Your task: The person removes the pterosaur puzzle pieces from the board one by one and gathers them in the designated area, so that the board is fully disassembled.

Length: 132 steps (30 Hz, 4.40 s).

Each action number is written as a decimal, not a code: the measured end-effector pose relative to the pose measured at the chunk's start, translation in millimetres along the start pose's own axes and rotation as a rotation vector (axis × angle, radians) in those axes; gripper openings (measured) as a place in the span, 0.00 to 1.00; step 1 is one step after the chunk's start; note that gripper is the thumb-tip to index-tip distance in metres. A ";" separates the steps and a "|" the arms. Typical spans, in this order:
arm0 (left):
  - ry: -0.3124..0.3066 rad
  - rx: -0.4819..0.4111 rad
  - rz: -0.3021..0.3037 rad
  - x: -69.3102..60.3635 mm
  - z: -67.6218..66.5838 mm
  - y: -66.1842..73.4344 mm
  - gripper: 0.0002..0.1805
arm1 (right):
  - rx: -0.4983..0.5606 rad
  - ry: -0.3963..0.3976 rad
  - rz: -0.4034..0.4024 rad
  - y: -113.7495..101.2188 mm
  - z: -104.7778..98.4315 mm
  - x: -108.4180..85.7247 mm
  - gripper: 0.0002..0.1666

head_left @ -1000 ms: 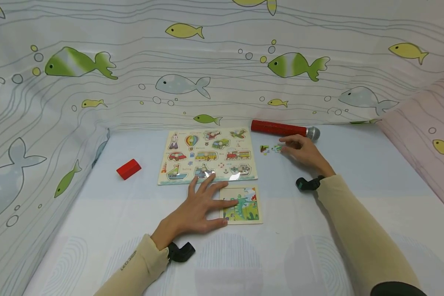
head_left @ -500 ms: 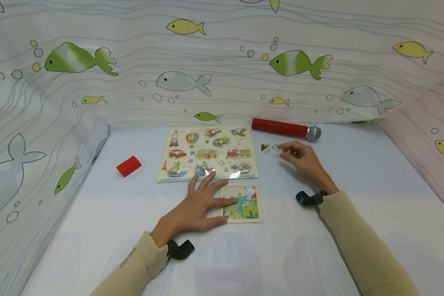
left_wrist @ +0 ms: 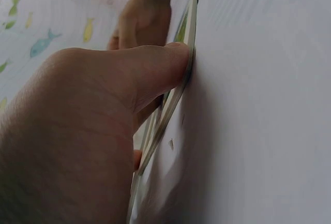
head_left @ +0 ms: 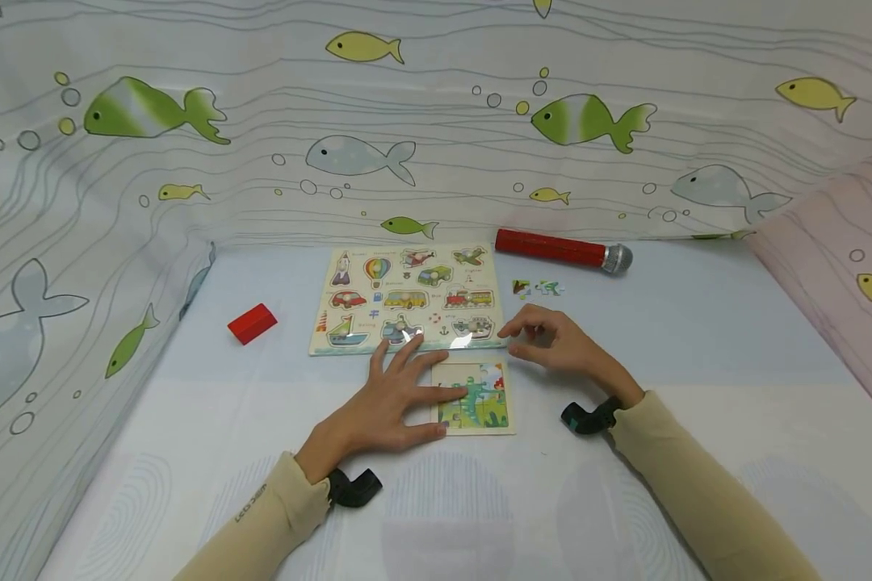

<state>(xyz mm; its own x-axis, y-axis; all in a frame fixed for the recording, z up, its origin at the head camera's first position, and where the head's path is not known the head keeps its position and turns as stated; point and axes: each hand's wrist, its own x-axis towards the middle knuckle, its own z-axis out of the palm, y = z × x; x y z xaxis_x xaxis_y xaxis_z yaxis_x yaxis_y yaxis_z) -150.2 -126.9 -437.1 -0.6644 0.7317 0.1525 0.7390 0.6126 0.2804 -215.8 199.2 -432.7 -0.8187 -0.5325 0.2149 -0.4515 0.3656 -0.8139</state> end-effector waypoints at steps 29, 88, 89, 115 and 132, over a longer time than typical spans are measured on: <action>0.008 0.015 0.003 1.0 2.5 -1.0 0.28 | -0.280 -0.327 0.013 -33.7 21.1 0.0 0.17; -0.004 0.012 0.006 0.7 0.3 0.2 0.29 | -0.243 -0.259 -0.006 -32.7 15.2 -0.5 0.22; -0.005 0.010 0.004 0.8 0.1 0.4 0.29 | -0.237 -0.249 -0.008 -32.2 14.6 -0.5 0.22; 0.001 -0.009 0.008 -0.5 0.8 0.4 0.29 | -0.270 0.111 0.096 11.3 -38.9 -12.1 0.23; 0.009 0.006 0.014 -1.4 1.1 -0.3 0.29 | -0.353 0.241 0.189 44.5 -69.3 -28.6 0.23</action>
<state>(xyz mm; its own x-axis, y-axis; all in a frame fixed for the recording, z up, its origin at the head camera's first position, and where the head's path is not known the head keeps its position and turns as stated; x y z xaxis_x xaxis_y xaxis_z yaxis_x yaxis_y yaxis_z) -149.4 -127.7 -438.4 -0.6547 0.7376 0.1651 0.7491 0.6040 0.2722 -237.0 283.6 -437.7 -0.9386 -0.2539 0.2337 -0.3450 0.6989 -0.6265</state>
